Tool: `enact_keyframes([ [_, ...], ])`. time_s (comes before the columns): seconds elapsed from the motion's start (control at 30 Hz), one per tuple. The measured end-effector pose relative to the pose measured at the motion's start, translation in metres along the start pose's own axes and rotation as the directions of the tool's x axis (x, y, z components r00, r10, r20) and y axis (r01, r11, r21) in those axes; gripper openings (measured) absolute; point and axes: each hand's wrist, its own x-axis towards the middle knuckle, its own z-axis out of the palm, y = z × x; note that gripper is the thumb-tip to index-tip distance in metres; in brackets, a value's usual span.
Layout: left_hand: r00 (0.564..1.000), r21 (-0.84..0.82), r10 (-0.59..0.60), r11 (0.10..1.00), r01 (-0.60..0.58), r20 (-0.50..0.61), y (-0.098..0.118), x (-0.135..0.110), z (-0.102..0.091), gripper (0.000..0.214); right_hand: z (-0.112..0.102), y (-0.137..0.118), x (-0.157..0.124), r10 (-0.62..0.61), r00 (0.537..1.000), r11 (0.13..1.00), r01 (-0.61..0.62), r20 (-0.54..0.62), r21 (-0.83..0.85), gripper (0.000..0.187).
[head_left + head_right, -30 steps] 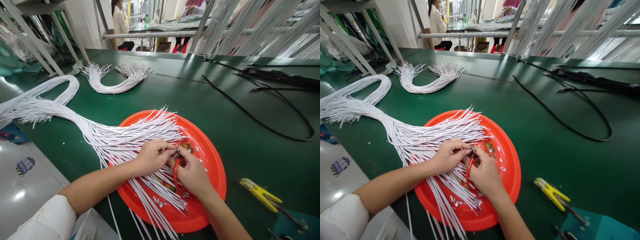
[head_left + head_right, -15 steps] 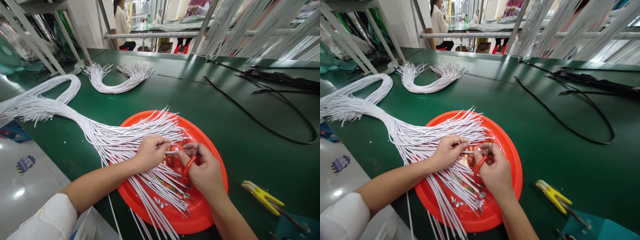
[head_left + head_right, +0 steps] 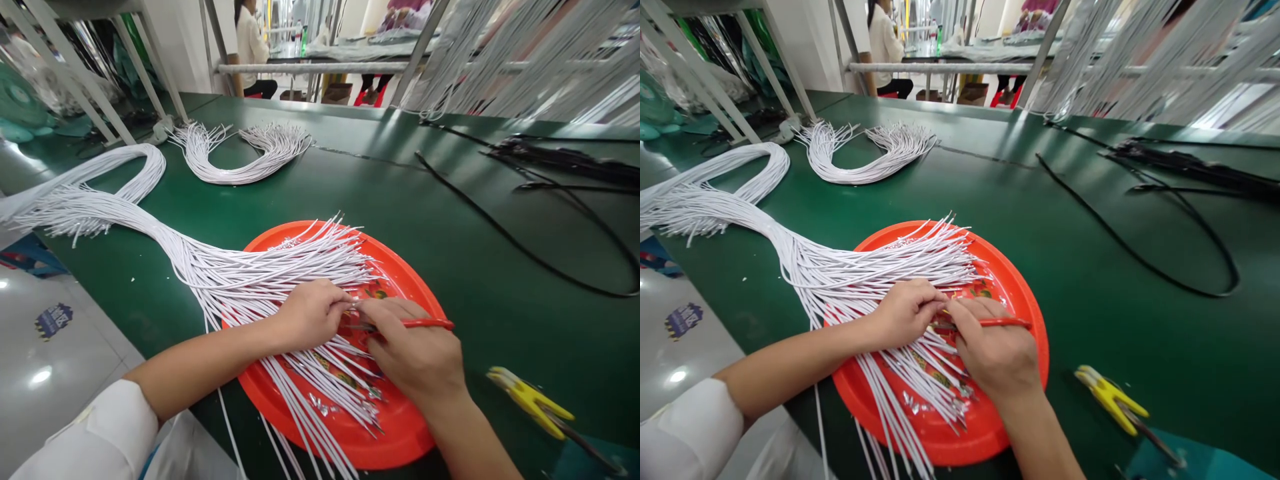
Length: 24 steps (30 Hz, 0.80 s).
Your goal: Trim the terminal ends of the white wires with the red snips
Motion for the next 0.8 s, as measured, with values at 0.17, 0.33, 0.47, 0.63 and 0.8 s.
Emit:
enact_keyframes([
  [0.17, 0.995, 0.127, 0.020, 0.991, -0.033, 0.099, 0.000, -0.002, 0.000, 0.022, 0.002, -0.005, -0.001, 0.107, 0.988, 0.991, -0.097, 0.111, -0.089, 0.017],
  [0.33, 0.975, 0.272, 0.115, 0.948, -0.164, 0.189, -0.004, -0.005, 0.003, 0.024, 0.003, -0.002, -0.002, 0.250, 0.942, 0.967, -0.255, 0.226, -0.005, 0.022],
  [0.47, 0.944, 0.290, 0.207, 0.915, -0.280, 0.258, -0.005, -0.007, 0.003, 0.023, -0.006, 0.002, 0.003, 0.352, 0.823, 0.873, -0.460, 0.445, 0.159, 0.013],
  [0.63, 0.922, 0.134, 0.298, 0.932, -0.337, 0.247, -0.001, -0.005, -0.001, 0.027, -0.015, 0.009, 0.009, 0.342, 0.745, 0.546, -0.654, 0.573, 0.523, 0.012],
  [0.8, 0.934, -0.015, 0.332, 0.943, -0.333, 0.130, 0.004, -0.003, -0.006, 0.025, -0.018, 0.008, 0.010, 0.433, 0.611, 0.104, -0.764, 0.663, 0.637, 0.037],
])
